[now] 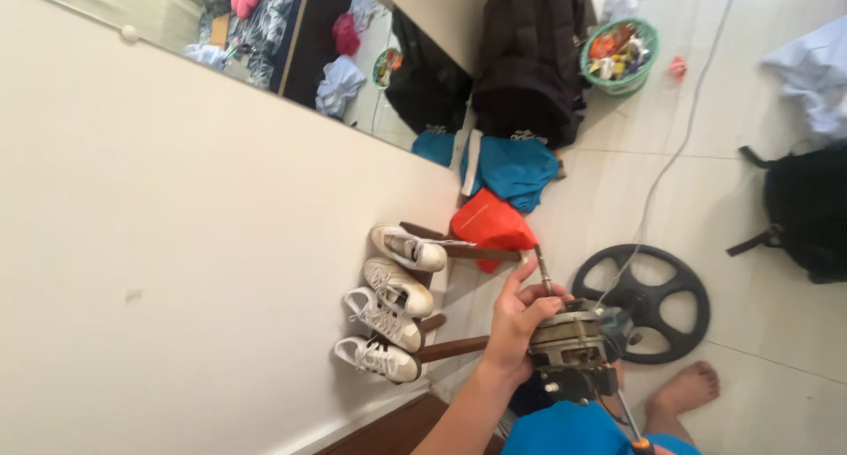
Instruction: The person sits on the floor and uses a screwdriver to unscrew and disassemble an electric fan motor housing, handling the motor, screws, and wiring, and repositions the motor while working on it on their lap.
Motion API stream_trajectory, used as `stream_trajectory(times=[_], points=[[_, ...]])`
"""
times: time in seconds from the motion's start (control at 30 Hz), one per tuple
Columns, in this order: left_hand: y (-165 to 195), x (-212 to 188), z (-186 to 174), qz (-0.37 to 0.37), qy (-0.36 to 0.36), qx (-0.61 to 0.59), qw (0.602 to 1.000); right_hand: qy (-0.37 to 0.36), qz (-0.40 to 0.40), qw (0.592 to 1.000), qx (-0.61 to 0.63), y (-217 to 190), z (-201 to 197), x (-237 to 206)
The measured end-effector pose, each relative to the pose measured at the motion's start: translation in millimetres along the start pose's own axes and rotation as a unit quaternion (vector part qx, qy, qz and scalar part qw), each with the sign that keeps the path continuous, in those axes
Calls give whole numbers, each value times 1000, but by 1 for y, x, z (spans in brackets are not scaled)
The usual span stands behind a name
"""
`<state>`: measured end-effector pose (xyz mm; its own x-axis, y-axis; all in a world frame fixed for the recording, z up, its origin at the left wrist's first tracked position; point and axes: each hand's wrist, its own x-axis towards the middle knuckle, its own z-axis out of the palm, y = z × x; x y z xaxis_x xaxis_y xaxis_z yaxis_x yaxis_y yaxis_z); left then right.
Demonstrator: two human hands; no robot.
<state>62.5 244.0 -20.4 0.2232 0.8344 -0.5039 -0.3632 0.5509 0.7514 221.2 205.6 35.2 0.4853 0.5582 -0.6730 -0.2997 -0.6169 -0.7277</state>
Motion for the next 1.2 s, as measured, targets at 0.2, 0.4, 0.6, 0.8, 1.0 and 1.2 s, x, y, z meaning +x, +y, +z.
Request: stream_trajectory(times=[0.2, 0.4, 0.6, 0.8, 1.0, 1.2], points=[[-6, 1, -8, -6, -5, 58, 998, -31, -24, 999, -30, 21, 8, 8], [-5, -9, -16, -21, -21, 37, 999, -322, 73, 940, 92, 118, -45, -46], [15, -16, -21, -13, -4, 76, 997, -311, 94, 927, 190, 156, -59, -66], [20, -16, -14, -11, -3, 114, 993, -351, 254, 834, 341, 177, -70, -66], [23, -18, -16, -8, 1, 105, 994, -359, 241, 834, 344, 214, -70, -72], [31, -19, -21, -13, 12, 111, 994, -218, 9, 976, -10, 220, -64, -91]])
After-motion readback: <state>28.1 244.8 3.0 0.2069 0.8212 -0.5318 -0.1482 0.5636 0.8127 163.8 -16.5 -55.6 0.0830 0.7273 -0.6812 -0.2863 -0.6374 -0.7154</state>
